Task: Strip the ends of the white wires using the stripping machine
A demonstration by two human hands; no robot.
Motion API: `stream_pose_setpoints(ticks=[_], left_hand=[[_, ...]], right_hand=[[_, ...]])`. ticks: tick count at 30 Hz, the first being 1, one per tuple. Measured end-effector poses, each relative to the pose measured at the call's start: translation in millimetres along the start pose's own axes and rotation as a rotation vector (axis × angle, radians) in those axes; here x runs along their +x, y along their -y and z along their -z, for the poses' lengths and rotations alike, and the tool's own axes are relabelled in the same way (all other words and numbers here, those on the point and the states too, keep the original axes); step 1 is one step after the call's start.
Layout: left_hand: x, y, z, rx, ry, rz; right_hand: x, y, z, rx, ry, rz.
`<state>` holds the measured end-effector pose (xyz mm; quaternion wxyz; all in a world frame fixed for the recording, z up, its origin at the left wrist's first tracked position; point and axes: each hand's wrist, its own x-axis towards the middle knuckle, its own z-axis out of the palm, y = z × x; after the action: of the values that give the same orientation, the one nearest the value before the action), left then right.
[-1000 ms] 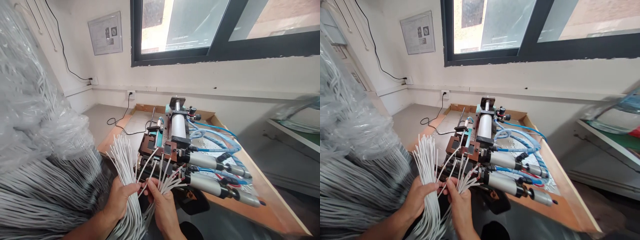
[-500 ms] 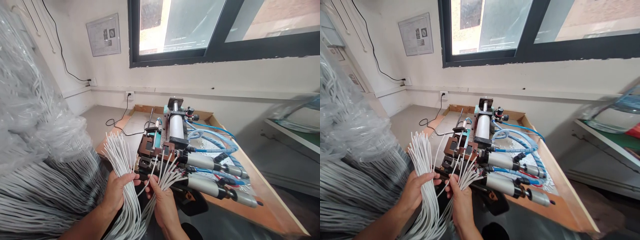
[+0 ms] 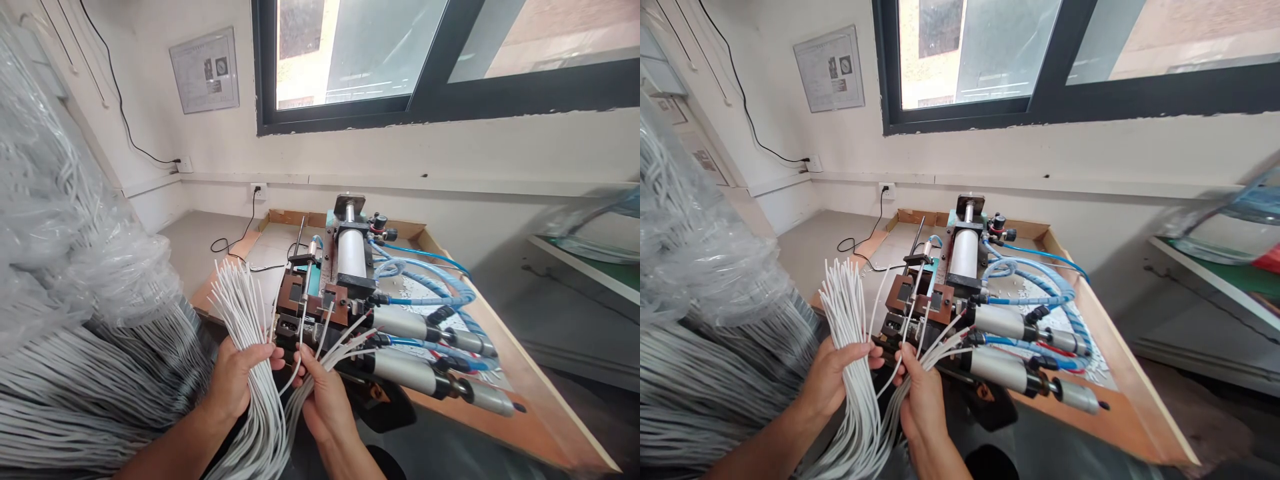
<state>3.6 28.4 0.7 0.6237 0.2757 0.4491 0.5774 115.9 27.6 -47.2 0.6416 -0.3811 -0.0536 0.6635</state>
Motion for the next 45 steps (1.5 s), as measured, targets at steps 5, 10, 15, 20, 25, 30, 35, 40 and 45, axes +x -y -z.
stream_pose_setpoints(ticks=[5, 10, 15, 20, 25, 30, 35, 40, 45], left_hand=[[-0.9, 1.5, -0.8, 0.008, 0.011, -0.002], [-3.2, 5.7, 0.6, 0.020, 0.044, -0.010], [-6.9, 14.0, 1.7, 0.018, 0.094, 0.006], [-14.4, 17.6, -1.0, 0.087, 0.195, 0.040], [-15.3, 22.6, 7.1, 0.070, 0.118, 0.067], [-11.2, 24.7, 12.6, 0.093, 0.042, 0.094], [-10.2, 23.3, 11.6, 0.087, 0.014, 0.100], [-11.4, 21.7, 9.7, 0.101, 0.007, 0.116], [-14.3, 16.9, 5.7, 0.085, 0.168, 0.095]], right_hand=[[3.2, -0.9, -0.8, 0.030, -0.012, -0.022], [0.8, -1.5, -2.2, 0.032, 0.003, -0.052], [-10.9, 2.7, -6.1, -0.085, 0.102, -0.016], [-15.9, 1.1, -3.3, -0.234, 0.157, 0.082], [-14.8, -7.8, 10.8, -0.279, 0.113, 0.173], [-11.4, -7.8, 16.7, -0.317, 0.080, 0.191], [-6.8, -5.1, 14.4, -0.323, 0.050, 0.171], [-7.7, -2.6, 8.3, -0.300, 0.112, 0.054], [-13.1, -5.5, 6.3, -0.333, 0.255, 0.013]])
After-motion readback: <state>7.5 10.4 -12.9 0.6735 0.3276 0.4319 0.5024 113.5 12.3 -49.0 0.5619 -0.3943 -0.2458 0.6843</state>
